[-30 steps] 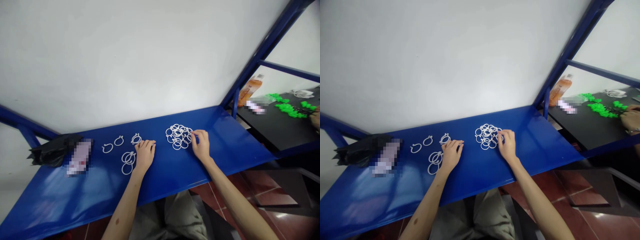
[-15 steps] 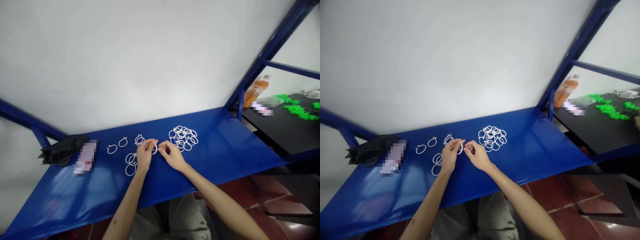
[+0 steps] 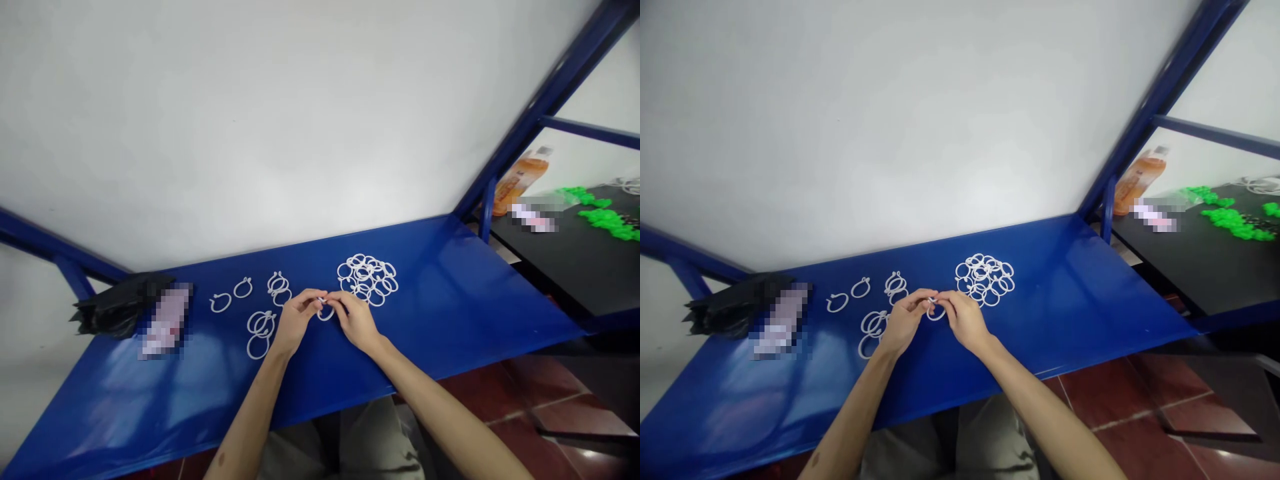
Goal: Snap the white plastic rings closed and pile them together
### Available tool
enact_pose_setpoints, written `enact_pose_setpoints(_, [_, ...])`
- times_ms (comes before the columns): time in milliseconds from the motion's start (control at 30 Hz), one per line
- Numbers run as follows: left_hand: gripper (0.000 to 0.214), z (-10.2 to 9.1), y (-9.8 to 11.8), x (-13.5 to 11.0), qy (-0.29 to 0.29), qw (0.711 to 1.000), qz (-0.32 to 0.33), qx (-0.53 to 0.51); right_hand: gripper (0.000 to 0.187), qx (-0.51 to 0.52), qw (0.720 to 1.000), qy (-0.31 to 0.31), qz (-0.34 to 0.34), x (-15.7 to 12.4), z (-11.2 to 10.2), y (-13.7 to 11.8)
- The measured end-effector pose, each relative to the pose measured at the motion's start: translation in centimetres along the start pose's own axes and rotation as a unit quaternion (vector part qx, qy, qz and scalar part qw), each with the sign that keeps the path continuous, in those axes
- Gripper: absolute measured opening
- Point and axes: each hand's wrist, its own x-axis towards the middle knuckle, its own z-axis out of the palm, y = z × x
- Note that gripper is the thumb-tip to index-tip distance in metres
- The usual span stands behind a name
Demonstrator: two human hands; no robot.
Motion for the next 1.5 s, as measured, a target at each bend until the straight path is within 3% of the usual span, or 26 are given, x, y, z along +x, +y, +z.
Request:
enact_pose_setpoints(133, [0.025, -0.2, 0.3, -0.1, 0.017, 0.999, 0.008, 0.028, 0.021, 0.010, 0.999, -0.008, 0.049, -0.6, 0.3, -0.7])
enact_pose_setpoints(300, [0.024, 0.1, 0.7, -0.3, 0.056, 0.998, 0.007, 0.039, 0.058, -0.024, 0.998, -0.052, 0.014, -1.0, 1.1, -0.7])
enact_pose_setpoints(433, [0.020, 0.3, 1.5, -0.5, 0.058, 0.987, 0.069, 0.132, 0.041, -0.014, 0.999, -0.042, -0.009, -0.7, 0.9, -0.4])
enact_pose_setpoints(533, [0.017, 0.4, 2.1, -0.8, 0.067, 0.959, 0.150, 0.230, 0.034, -0.002, 0.999, -0.049, -0.006, -0.7, 0.6, -0.3])
enact_pose_setpoints(633, [0.019, 0.4, 2.2, -1.0, 0.074, 0.932, 0.208, 0.288, 0.031, -0.005, 0.998, -0.059, -0.002, -0.8, 0.7, -0.4])
enact_pose_setpoints(733, [0.016, 0.1, 1.7, -0.8, 0.076, 0.914, 0.223, 0.329, 0.038, -0.025, 0.998, -0.057, -0.019, -0.6, 0.4, -0.4])
enact_pose_setpoints(800, [0.018, -0.2, 1.2, -0.5, 0.099, 0.892, 0.221, 0.382, 0.045, -0.058, 0.997, -0.029, -0.029, 0.0, -0.5, 0.2])
enact_pose_setpoints(867, [0.027, -0.6, 0.8, -0.2, 0.152, 0.848, 0.201, 0.465, 0.048, -0.110, 0.993, 0.028, -0.014, 1.0, -2.5, 1.4])
enact_pose_setpoints(967, [0.032, -1.1, 0.4, 0.0, 0.210, 0.772, 0.140, 0.584, 0.049, -0.202, 0.973, 0.101, 0.053, 2.8, -6.8, 4.3])
enact_pose_setpoints(1033, [0.030, -1.4, 0.2, -0.1, 0.202, 0.747, 0.112, 0.624, 0.053, -0.248, 0.961, 0.089, 0.085, 3.9, -9.8, 6.4])
enact_pose_setpoints(1167, [0.027, -1.4, 0.0, -0.2, 0.155, 0.750, 0.105, 0.635, 0.054, -0.267, 0.958, -0.012, 0.102, 5.7, -13.4, 9.1])
enact_pose_setpoints(1300, [0.023, -1.1, 0.0, -0.1, 0.143, 0.761, 0.104, 0.625, 0.054, -0.260, 0.959, -0.060, 0.090, 6.3, -13.8, 9.6])
enact_pose_setpoints(1400, [0.021, -1.1, 0.0, -0.1, 0.146, 0.767, 0.094, 0.618, 0.052, -0.255, 0.962, -0.045, 0.088, 6.2, -13.8, 9.5])
enact_pose_setpoints(1500, [0.020, -1.1, 0.1, -0.1, 0.147, 0.771, 0.091, 0.613, 0.048, -0.257, 0.962, 0.030, 0.089, 5.9, -13.8, 9.3])
